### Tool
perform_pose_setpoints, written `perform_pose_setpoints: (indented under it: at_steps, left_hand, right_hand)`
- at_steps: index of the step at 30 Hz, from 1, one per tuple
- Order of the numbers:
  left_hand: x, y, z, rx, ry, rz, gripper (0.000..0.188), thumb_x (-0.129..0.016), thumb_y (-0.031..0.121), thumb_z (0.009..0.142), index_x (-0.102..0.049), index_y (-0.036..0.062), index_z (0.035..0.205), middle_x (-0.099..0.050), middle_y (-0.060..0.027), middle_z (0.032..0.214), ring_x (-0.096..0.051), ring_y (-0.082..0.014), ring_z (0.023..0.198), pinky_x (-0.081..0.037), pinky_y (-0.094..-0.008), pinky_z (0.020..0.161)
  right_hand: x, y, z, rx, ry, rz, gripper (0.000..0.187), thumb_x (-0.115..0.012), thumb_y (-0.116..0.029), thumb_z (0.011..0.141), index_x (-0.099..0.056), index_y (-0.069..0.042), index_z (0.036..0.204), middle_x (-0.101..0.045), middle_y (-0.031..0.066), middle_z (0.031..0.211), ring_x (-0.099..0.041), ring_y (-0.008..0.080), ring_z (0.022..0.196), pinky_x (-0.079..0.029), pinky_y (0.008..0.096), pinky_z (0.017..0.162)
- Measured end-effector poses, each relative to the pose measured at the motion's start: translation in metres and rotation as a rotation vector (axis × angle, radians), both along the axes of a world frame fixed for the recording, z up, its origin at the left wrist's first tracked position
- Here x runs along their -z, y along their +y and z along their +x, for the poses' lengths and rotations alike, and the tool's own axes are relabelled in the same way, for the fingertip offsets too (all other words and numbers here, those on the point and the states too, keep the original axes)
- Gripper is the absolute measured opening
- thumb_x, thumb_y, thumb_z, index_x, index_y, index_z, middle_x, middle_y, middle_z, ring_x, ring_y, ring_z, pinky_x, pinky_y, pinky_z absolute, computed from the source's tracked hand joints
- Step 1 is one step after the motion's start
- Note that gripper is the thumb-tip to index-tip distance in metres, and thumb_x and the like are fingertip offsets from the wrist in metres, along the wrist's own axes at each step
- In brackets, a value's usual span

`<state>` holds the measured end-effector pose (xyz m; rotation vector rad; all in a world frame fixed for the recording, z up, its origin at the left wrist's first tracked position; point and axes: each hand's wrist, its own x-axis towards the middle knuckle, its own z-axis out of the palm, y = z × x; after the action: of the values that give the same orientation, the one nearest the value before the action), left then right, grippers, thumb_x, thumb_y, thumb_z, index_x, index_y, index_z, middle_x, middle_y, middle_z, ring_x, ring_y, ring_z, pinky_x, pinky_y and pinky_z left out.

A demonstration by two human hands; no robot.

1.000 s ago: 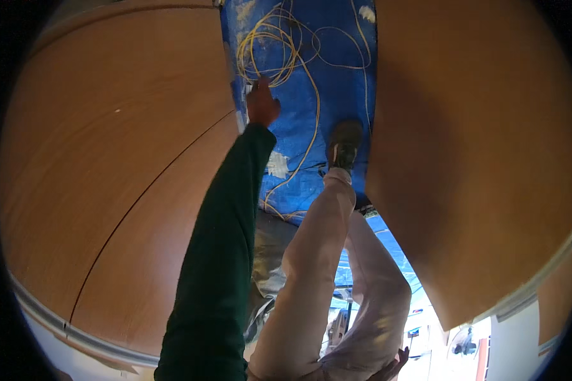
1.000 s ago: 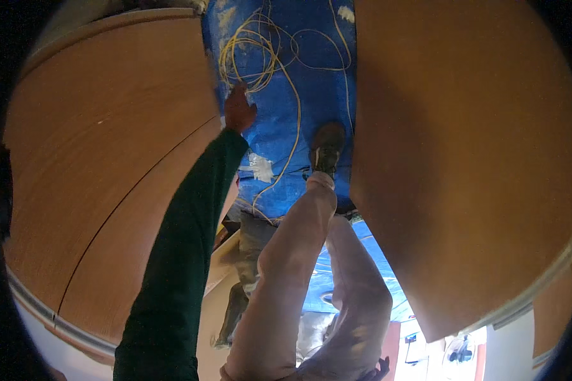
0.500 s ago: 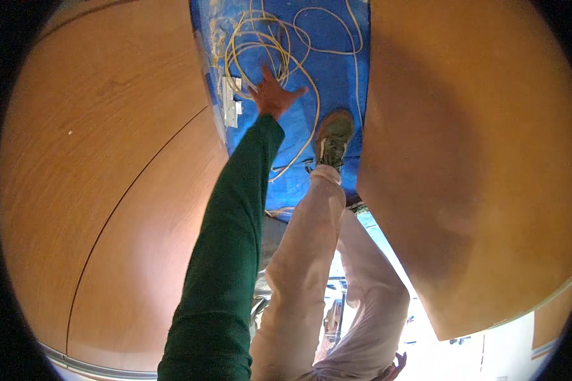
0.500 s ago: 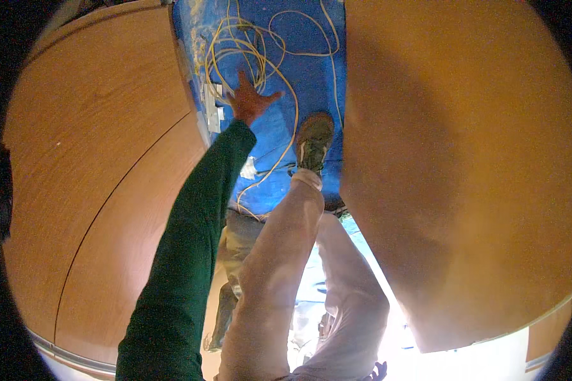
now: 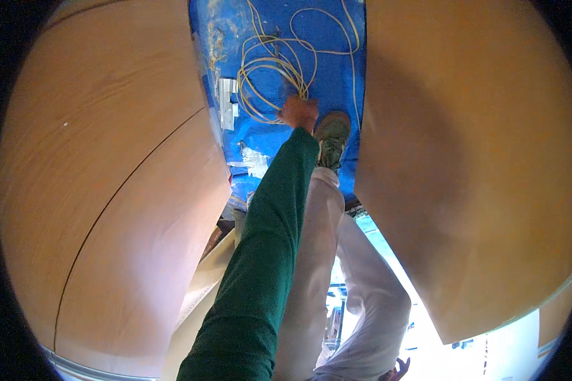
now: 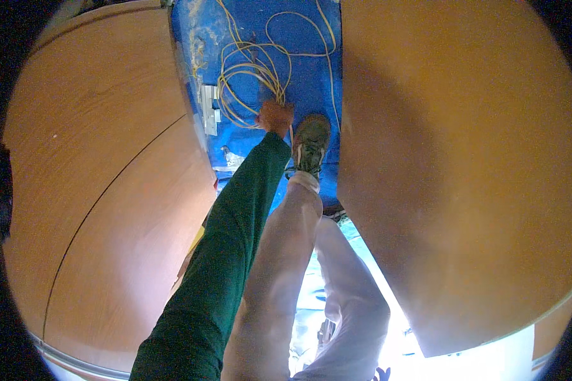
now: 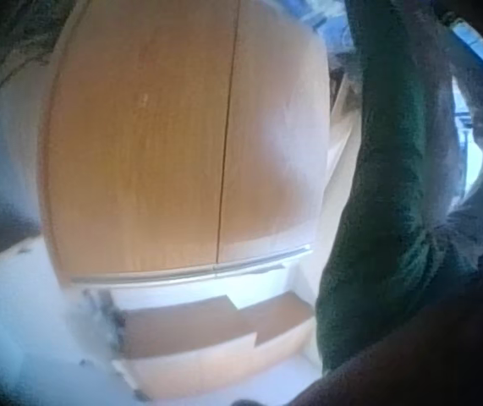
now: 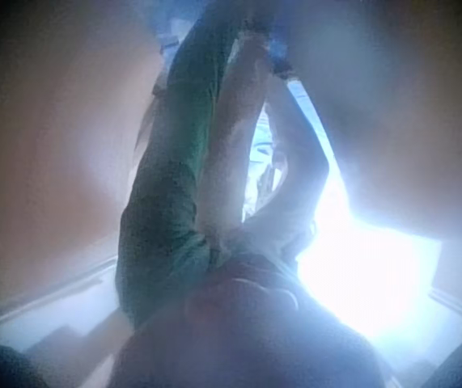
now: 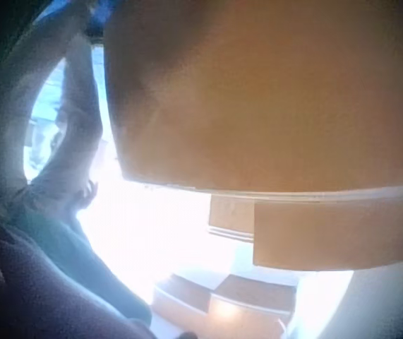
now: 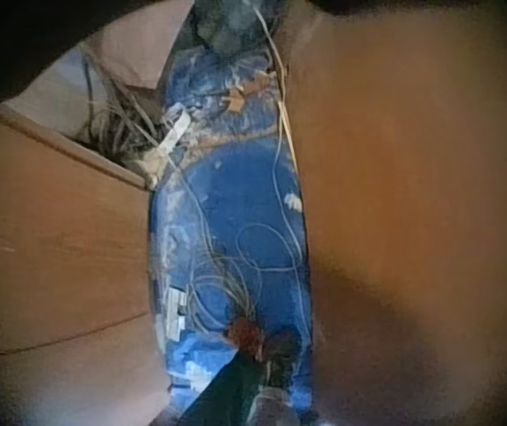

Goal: The person organizes various cables by pulling them from a ceiling area, gathering them by hand, and coiling a length of grey cable.

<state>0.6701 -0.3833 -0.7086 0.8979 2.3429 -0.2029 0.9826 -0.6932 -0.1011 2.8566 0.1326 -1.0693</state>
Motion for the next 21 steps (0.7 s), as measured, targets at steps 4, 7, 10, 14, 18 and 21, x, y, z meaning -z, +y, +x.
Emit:
perform_pose_setpoints:
  at_steps: [4, 7, 10, 14, 18, 21]
  left_hand:
    - [-0.027, -0.041, -0.012, 0.082, 0.008, 0.117, 0.028, -0.058, 0.033, 0.071, -0.063, 0.0055, 0.072, -0.066, -0.0143, 0.078, -0.061, -0.0368, 0.078, -0.036, -0.0560, 0.080]
    - [-0.068, -0.069, -0.053, 0.255, -0.070, 0.379, 0.027, -0.051, 0.028, 0.083, -0.059, 0.0039, 0.072, -0.062, -0.0145, 0.071, -0.060, -0.0326, 0.065, -0.041, -0.0493, 0.064]
    - [-0.173, -0.072, -0.045, 0.020, -0.442, 0.392, 0.030, -0.043, 0.029, 0.092, -0.056, 0.0057, 0.079, -0.059, -0.0127, 0.067, -0.059, -0.0359, 0.070, -0.038, -0.0572, 0.076]
    - [-0.348, -0.096, -0.065, 0.101, -0.438, 0.372, 0.026, -0.042, 0.026, 0.095, -0.054, 0.0031, 0.090, -0.055, -0.0161, 0.066, -0.057, -0.0383, 0.068, -0.045, -0.0438, 0.066]
    - [-0.515, -0.115, -0.094, 0.099, -0.414, 0.305, 0.026, -0.043, 0.023, 0.095, -0.055, 0.0011, 0.101, -0.061, -0.0192, 0.078, -0.059, -0.0397, 0.078, -0.046, -0.0445, 0.071]
    - [-0.572, -0.190, -0.116, 0.224, -0.338, 0.515, 0.033, -0.042, 0.031, 0.095, -0.054, 0.0009, 0.096, -0.058, -0.0202, 0.076, -0.058, -0.0393, 0.074, -0.044, -0.0453, 0.067]
  right_hand:
    - [-0.014, -0.037, 0.007, -0.003, 0.045, 0.068, 0.050, -0.051, -0.017, 0.091, -0.031, -0.004, 0.135, -0.051, 0.0128, 0.119, -0.048, 0.0241, 0.110, -0.039, 0.0366, 0.097]
    - [-0.023, -0.048, 0.004, -0.122, 0.096, 0.118, 0.050, -0.051, -0.022, 0.091, -0.033, -0.004, 0.135, -0.050, 0.0136, 0.118, -0.047, 0.0246, 0.110, -0.038, 0.0382, 0.095]
    - [-0.035, -0.045, -0.017, -0.243, 0.093, 0.154, 0.051, -0.050, -0.029, 0.091, -0.036, -0.004, 0.133, -0.049, 0.0149, 0.117, -0.046, 0.0254, 0.109, -0.037, 0.0409, 0.092]
    - [-0.059, -0.041, -0.028, -0.294, 0.131, 0.187, 0.055, -0.053, -0.031, 0.090, -0.036, 0.000, 0.132, -0.048, 0.0171, 0.114, -0.047, 0.0275, 0.106, -0.037, 0.0428, 0.090]
    - [-0.053, -0.085, 0.005, -0.560, 0.197, 0.359, 0.053, -0.056, -0.025, 0.089, -0.038, 0.005, 0.128, -0.049, 0.0189, 0.110, -0.047, 0.0308, 0.105, -0.037, 0.0401, 0.093]
    - [-0.067, -0.072, -0.002, -0.434, 0.240, 0.325, 0.056, -0.059, -0.023, 0.085, -0.038, 0.004, 0.130, -0.051, 0.0204, 0.109, -0.048, 0.0317, 0.104, -0.038, 0.0400, 0.092]
